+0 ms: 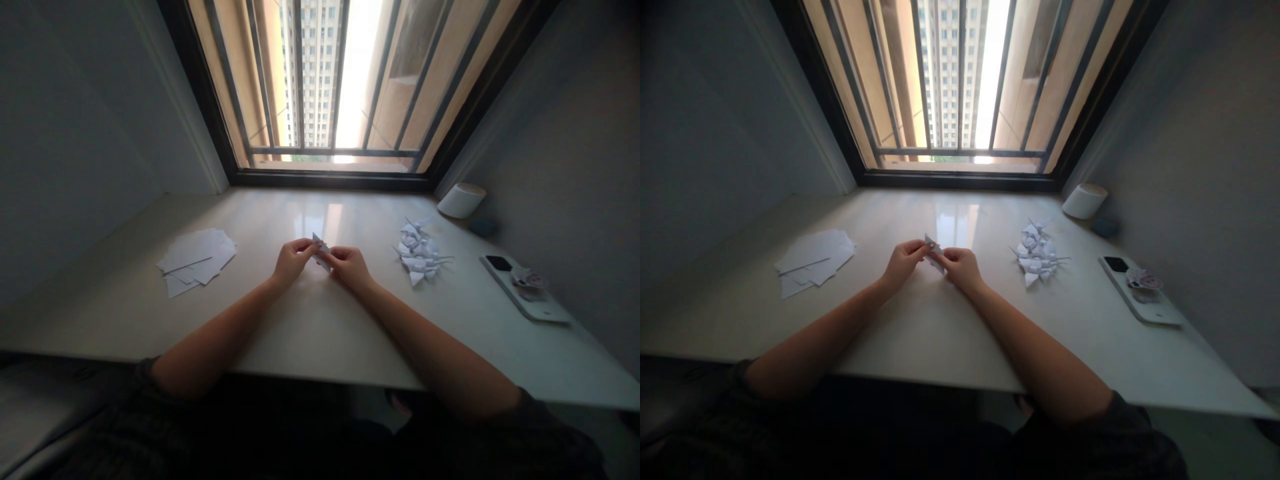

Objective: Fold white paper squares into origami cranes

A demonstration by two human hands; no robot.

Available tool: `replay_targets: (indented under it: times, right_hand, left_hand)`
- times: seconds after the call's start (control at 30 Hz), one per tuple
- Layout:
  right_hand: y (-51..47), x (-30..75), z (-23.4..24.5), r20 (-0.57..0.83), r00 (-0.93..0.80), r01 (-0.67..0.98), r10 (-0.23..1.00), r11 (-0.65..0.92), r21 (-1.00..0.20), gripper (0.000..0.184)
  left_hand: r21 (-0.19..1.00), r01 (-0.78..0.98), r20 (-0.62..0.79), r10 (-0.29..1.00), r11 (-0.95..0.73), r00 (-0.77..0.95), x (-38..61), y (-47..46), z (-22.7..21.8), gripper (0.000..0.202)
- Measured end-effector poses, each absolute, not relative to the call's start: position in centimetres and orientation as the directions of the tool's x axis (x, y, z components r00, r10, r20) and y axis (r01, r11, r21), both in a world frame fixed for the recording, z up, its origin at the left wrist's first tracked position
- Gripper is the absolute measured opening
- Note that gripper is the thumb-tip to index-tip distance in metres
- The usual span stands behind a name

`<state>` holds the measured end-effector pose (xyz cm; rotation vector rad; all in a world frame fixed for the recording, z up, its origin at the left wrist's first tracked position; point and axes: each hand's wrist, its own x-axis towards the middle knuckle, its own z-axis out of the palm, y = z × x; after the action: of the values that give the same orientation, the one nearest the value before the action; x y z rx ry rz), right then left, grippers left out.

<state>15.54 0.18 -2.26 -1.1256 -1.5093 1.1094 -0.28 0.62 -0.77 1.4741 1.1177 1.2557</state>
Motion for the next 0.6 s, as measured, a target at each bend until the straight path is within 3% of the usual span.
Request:
replay_targets:
  times: [0.2,0.6]
  right_hand:
    - [-0.1,15.5,-2.0,0.114,-0.182,0.148,0.977,0.142,-0.979,0.054]
    - [-0.4,15.5,-1.7,0.171,-0.234,0.135,0.957,0.206,-0.969,0.049]
  left_hand:
    - [0.988,-0.014,0.157,0.979,-0.156,0.127,-0.2,0.6,-0.5,0.03]
    - [0.99,-0.123,-0.061,0.995,0.071,0.084,-0.9,0.7,0.4,0.032]
